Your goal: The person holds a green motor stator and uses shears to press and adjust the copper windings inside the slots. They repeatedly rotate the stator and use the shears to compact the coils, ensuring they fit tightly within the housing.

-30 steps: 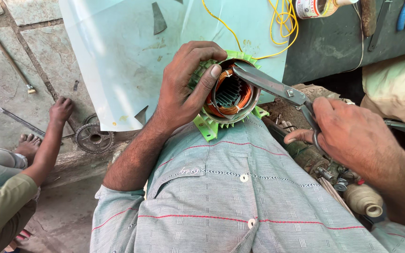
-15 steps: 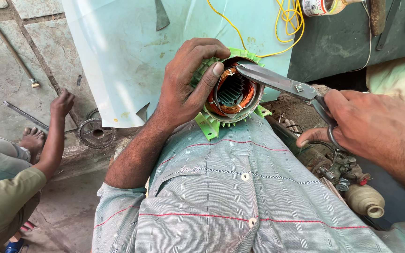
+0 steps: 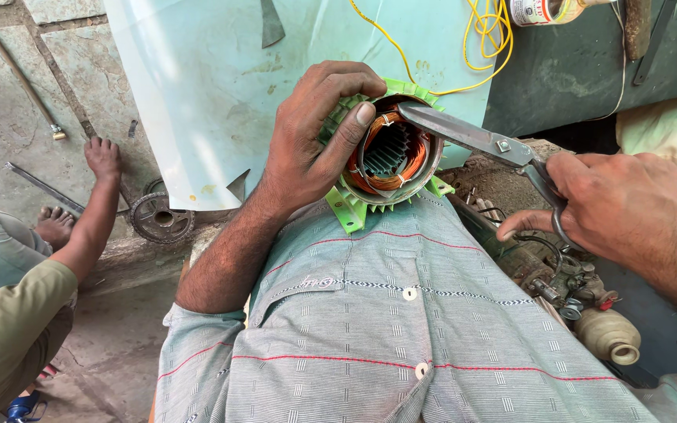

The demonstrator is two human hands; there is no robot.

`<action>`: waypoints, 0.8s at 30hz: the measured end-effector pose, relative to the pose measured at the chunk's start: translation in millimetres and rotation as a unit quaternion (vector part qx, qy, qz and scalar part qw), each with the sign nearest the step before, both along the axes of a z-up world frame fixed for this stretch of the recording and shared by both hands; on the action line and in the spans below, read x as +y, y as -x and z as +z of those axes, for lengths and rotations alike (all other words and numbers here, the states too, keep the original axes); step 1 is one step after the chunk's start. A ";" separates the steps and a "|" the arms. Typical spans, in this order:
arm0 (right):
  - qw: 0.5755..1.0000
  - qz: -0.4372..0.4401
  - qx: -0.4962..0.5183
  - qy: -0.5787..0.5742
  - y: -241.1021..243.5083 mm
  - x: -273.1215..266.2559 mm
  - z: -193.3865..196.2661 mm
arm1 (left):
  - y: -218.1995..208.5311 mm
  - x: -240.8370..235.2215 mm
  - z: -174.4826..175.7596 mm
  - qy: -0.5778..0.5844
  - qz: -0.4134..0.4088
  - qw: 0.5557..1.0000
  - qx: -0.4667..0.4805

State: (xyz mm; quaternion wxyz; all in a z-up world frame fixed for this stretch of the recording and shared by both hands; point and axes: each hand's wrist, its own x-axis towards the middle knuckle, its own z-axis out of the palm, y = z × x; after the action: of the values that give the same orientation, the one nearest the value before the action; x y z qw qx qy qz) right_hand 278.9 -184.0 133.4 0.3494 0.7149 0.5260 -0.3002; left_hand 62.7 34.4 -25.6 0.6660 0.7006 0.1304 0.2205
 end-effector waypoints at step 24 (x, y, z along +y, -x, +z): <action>0.864 -0.418 -0.036 -0.279 -17.3 -141.7 -124.5 | 15.0 -19.3 54.3 -0.094 0.076 0.988 0.093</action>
State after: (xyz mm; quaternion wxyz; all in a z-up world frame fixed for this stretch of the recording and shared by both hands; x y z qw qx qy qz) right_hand 296.2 -325.7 8.9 -0.0043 0.9457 0.2269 -0.2326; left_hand 47.7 15.2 28.7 0.5636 0.7655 0.2233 0.2157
